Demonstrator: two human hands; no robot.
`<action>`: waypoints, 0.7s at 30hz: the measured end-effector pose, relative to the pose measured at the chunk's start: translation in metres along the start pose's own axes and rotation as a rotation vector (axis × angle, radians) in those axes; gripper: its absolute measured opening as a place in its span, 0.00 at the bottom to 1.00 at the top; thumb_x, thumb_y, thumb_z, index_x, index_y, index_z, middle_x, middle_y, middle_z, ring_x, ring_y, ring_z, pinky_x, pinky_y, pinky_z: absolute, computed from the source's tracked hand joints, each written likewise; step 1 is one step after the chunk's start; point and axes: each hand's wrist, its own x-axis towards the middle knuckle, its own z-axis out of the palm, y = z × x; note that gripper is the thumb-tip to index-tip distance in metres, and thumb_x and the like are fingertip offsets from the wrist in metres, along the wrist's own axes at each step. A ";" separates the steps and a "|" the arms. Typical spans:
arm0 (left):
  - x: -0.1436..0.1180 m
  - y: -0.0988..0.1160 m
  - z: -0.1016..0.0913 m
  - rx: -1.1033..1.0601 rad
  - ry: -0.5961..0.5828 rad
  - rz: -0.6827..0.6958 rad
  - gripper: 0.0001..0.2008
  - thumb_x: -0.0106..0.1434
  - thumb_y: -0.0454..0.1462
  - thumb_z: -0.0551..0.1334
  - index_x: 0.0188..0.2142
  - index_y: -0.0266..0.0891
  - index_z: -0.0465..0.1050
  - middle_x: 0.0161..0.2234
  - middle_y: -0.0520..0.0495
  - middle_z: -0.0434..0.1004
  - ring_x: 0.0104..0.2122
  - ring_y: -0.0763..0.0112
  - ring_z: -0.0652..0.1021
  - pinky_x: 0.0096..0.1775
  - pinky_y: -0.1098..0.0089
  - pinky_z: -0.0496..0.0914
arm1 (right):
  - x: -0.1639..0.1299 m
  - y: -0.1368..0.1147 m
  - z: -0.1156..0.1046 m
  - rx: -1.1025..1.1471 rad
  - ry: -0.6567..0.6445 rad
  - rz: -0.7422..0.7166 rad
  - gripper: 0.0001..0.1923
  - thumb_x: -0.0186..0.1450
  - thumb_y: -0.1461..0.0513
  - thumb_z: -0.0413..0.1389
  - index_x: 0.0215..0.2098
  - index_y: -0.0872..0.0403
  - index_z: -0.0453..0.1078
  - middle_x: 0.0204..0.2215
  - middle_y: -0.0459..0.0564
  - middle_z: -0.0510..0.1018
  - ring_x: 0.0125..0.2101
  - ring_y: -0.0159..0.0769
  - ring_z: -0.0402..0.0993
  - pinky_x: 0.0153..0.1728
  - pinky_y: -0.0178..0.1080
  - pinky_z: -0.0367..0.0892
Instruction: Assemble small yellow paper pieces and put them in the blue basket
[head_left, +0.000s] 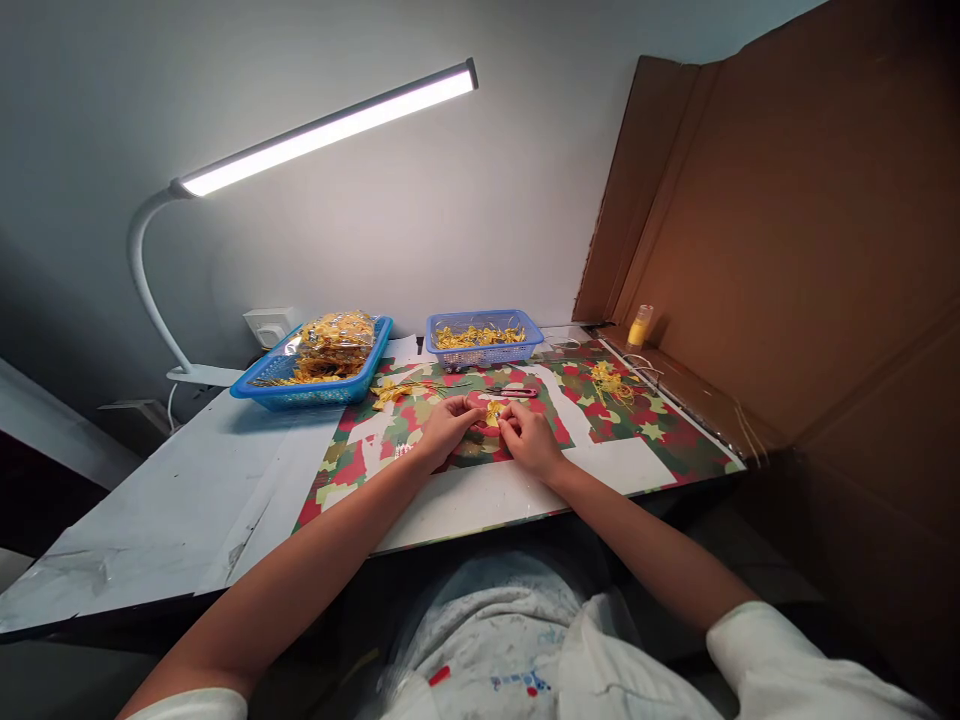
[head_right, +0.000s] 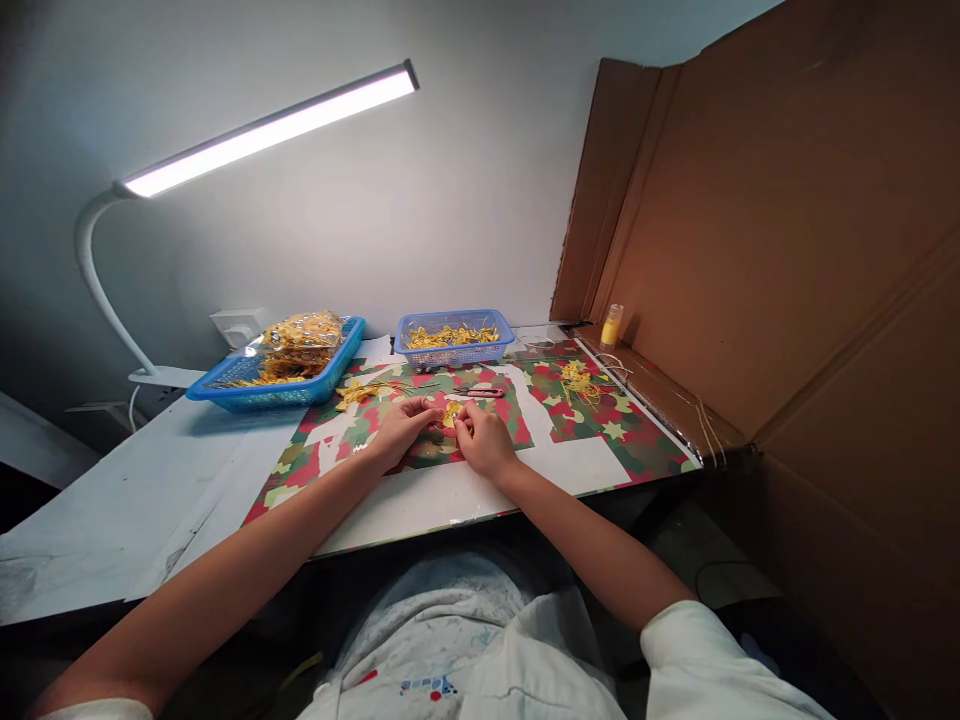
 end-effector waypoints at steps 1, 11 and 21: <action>0.000 0.000 0.000 0.000 0.000 0.002 0.12 0.44 0.41 0.68 0.21 0.37 0.67 0.20 0.53 0.70 0.20 0.78 0.69 0.25 0.76 0.63 | 0.000 0.000 0.000 -0.004 0.008 -0.002 0.05 0.62 0.63 0.47 0.28 0.51 0.59 0.17 0.42 0.71 0.19 0.33 0.66 0.25 0.34 0.56; -0.002 -0.001 0.002 0.065 0.007 0.047 0.11 0.46 0.41 0.66 0.20 0.37 0.68 0.18 0.53 0.69 0.19 0.79 0.67 0.21 0.77 0.61 | 0.000 0.000 0.002 -0.033 0.052 -0.024 0.05 0.61 0.64 0.47 0.27 0.51 0.60 0.15 0.41 0.69 0.18 0.32 0.62 0.24 0.34 0.55; -0.003 -0.001 0.002 0.066 -0.030 0.079 0.11 0.47 0.40 0.66 0.21 0.36 0.68 0.19 0.54 0.69 0.19 0.79 0.66 0.23 0.76 0.61 | -0.001 0.001 0.004 -0.017 0.056 -0.021 0.05 0.62 0.63 0.47 0.27 0.51 0.59 0.15 0.41 0.67 0.18 0.32 0.62 0.24 0.34 0.54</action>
